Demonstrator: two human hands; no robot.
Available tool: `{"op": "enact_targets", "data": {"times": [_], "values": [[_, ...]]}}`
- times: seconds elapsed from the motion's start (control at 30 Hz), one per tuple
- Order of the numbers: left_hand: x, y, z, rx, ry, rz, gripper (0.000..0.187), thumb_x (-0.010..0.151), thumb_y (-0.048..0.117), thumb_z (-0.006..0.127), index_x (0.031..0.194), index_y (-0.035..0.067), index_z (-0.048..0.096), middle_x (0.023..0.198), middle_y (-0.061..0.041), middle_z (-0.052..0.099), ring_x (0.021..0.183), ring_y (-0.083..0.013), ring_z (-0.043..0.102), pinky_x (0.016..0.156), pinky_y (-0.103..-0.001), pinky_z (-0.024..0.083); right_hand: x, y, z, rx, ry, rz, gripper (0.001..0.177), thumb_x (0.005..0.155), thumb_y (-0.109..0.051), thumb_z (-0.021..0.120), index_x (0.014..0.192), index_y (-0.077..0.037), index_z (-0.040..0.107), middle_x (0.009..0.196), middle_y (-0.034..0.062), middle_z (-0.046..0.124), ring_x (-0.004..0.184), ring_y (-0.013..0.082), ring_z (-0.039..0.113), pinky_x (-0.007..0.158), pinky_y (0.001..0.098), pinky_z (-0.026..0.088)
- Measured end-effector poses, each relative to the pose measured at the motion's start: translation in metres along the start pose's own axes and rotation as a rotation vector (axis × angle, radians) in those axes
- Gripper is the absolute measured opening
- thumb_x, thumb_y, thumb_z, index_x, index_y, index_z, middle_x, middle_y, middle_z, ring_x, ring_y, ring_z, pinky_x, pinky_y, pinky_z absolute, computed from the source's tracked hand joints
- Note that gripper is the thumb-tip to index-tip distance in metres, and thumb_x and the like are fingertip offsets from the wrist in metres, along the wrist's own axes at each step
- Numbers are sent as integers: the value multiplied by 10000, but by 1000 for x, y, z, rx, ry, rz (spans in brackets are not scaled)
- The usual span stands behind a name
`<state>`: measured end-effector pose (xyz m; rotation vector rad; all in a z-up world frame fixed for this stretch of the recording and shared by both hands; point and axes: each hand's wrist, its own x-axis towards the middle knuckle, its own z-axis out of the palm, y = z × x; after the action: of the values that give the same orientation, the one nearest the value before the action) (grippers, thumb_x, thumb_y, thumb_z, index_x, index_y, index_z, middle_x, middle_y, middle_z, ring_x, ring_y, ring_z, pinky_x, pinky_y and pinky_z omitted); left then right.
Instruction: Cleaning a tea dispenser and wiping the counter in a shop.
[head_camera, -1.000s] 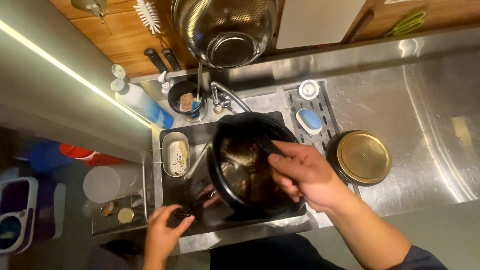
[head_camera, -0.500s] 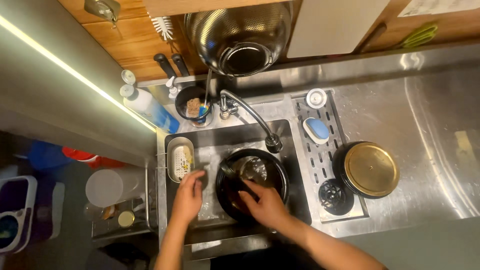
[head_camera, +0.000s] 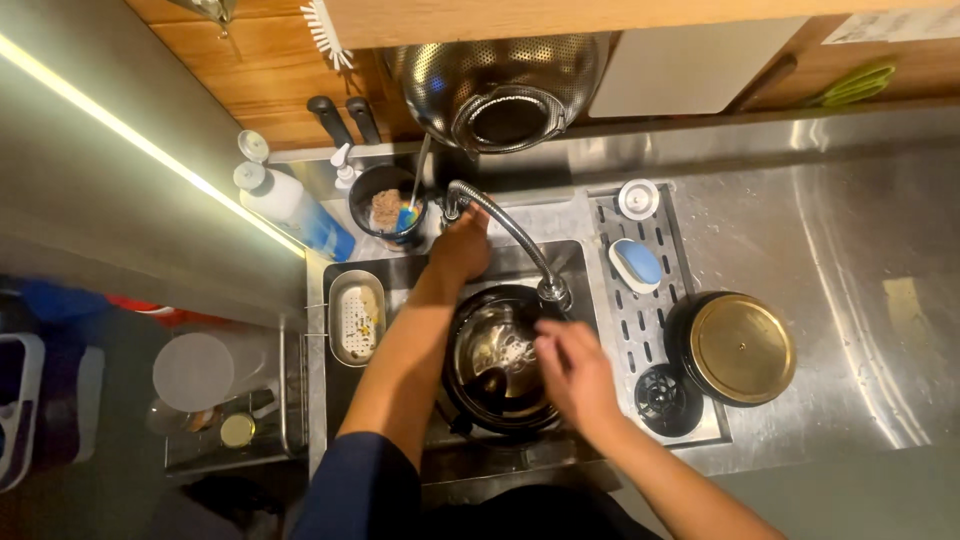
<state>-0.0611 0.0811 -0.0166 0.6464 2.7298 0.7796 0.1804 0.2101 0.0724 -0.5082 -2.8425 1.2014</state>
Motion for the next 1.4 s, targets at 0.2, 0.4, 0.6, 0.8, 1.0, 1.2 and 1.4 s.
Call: {"op": "enact_targets", "data": {"times": [0.2,0.4,0.6,0.8,1.0,1.2,1.4], "values": [[-9,-30,51,234,38,33,408,1048,155,463,1421,254,599,1426,-17,642,1276,-226,656,1080,-428,507,50,22,-13,-34,159,-399,727,918,-198,722,1488,100,382,1491,348,413,1370,499,400,1112,508,330],[-12,-68,70,-40,-79,114,456,966,124,469,1406,170,577,1491,-57,558,1191,-309,617,983,-435,489,28,8,26,82,-121,-281,605,864,-83,693,1432,-29,492,1372,230,587,1310,398,556,1113,401,453],[-112,-50,38,-469,305,-257,338,1009,300,576,1240,76,678,1344,-154,659,1253,-332,628,1095,-396,473,39,52,74,636,-268,-135,644,827,37,581,1453,-2,431,1283,171,680,1204,288,665,1020,350,510],[-237,-7,87,-748,410,-753,635,939,380,681,1446,55,479,1475,-198,491,1378,-328,475,1145,-417,376,63,77,122,638,-637,524,363,980,-123,668,1230,131,598,1068,233,743,923,301,750,798,383,613],[-244,29,81,-1179,351,-816,763,840,154,622,1545,126,332,1472,-177,512,1352,-333,517,1119,-421,413,82,121,142,818,-668,418,331,916,-34,554,1220,41,664,1044,175,773,909,253,792,842,380,608],[-214,21,89,-924,313,-535,813,819,26,627,1561,113,308,1535,-214,390,1419,-354,412,1168,-419,344,96,61,24,954,-691,213,721,660,124,503,1342,-96,581,1168,-10,703,987,110,655,839,290,517],[-156,1,110,-689,317,-271,652,861,38,653,1485,82,470,1464,-287,467,1365,-431,451,1120,-449,384,119,34,7,456,-762,-48,359,937,-217,731,1206,19,698,900,33,624,796,111,604,685,281,520]]}}
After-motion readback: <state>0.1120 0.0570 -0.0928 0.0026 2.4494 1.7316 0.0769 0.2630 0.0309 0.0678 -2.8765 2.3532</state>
